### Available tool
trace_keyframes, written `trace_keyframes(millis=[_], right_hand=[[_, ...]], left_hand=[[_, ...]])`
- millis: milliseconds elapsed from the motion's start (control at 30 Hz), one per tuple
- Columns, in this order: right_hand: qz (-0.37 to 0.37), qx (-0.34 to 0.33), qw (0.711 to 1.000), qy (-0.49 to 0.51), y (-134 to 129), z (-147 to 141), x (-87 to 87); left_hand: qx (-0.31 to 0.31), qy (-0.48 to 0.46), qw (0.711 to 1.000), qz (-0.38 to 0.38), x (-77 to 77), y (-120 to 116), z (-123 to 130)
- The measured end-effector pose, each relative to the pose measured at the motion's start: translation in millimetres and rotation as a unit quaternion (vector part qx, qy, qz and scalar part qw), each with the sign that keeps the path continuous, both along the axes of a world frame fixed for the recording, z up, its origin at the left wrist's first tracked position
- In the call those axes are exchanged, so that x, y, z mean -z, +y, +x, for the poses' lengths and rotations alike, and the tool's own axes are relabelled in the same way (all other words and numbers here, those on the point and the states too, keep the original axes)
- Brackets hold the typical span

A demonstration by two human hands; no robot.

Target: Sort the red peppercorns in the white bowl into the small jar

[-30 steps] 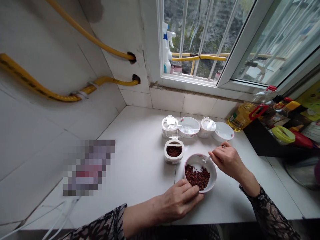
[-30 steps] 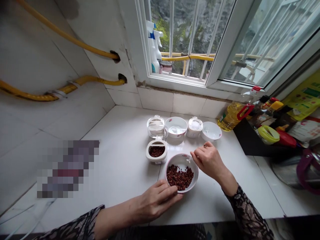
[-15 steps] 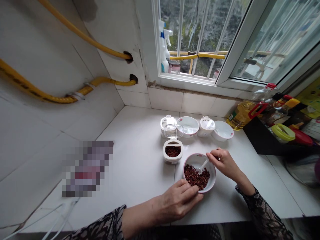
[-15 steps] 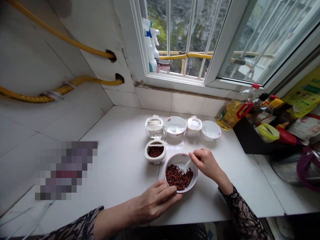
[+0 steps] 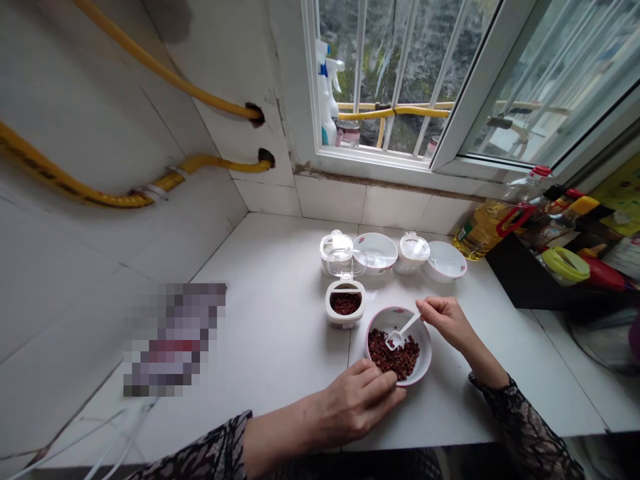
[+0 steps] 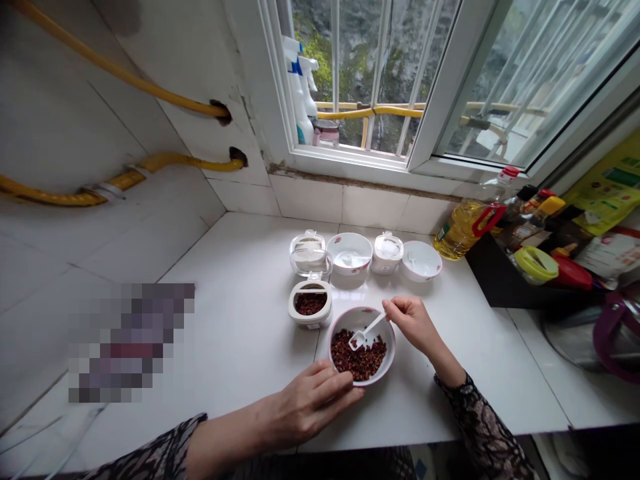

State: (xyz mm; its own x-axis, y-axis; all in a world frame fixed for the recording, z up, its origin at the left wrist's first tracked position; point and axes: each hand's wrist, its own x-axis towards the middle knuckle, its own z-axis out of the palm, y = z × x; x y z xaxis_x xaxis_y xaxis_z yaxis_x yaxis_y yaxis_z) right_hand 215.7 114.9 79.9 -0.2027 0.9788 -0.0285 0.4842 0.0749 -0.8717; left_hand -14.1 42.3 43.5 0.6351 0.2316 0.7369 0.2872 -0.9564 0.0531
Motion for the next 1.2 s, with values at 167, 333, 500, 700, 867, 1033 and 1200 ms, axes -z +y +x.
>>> trace_keyframes(millis=[167, 333, 500, 700, 867, 1033, 1200], right_hand=[[-0.005, -0.011, 1.0, 0.024, 2.9, -17.3, -8.0], [0.165, -0.002, 0.986, 0.011, 12.6, -48.5, -31.7], [0.486, -0.038, 0.864, -0.126, 15.3, -75.2, -40.1], [0.598, -0.1, 0.77, -0.199, 7.6, -71.7, -36.4], [0.519, -0.041, 0.842, -0.143, 5.4, -40.7, -39.4], [0.436, -0.064, 0.87, -0.221, 4.9, -5.8, -26.4], [0.37, -0.089, 0.881, -0.282, -2.3, 1.5, -11.6]], left_hand=[[0.004, -0.002, 1.0, 0.0, 2.0, 0.2, 0.3], [0.005, 0.002, 1.0, 0.003, 6.1, 0.1, 0.1], [0.006, 0.006, 1.0, 0.003, 5.1, 0.2, -0.3], [0.0, 0.014, 1.0, -0.001, 3.1, 0.3, 0.1], [0.001, 0.008, 1.0, 0.003, 3.7, 0.4, -0.2], [0.002, 0.007, 1.0, 0.004, 3.6, -0.1, -1.4], [-0.006, 0.006, 1.0, 0.006, 4.9, -0.8, -1.2]])
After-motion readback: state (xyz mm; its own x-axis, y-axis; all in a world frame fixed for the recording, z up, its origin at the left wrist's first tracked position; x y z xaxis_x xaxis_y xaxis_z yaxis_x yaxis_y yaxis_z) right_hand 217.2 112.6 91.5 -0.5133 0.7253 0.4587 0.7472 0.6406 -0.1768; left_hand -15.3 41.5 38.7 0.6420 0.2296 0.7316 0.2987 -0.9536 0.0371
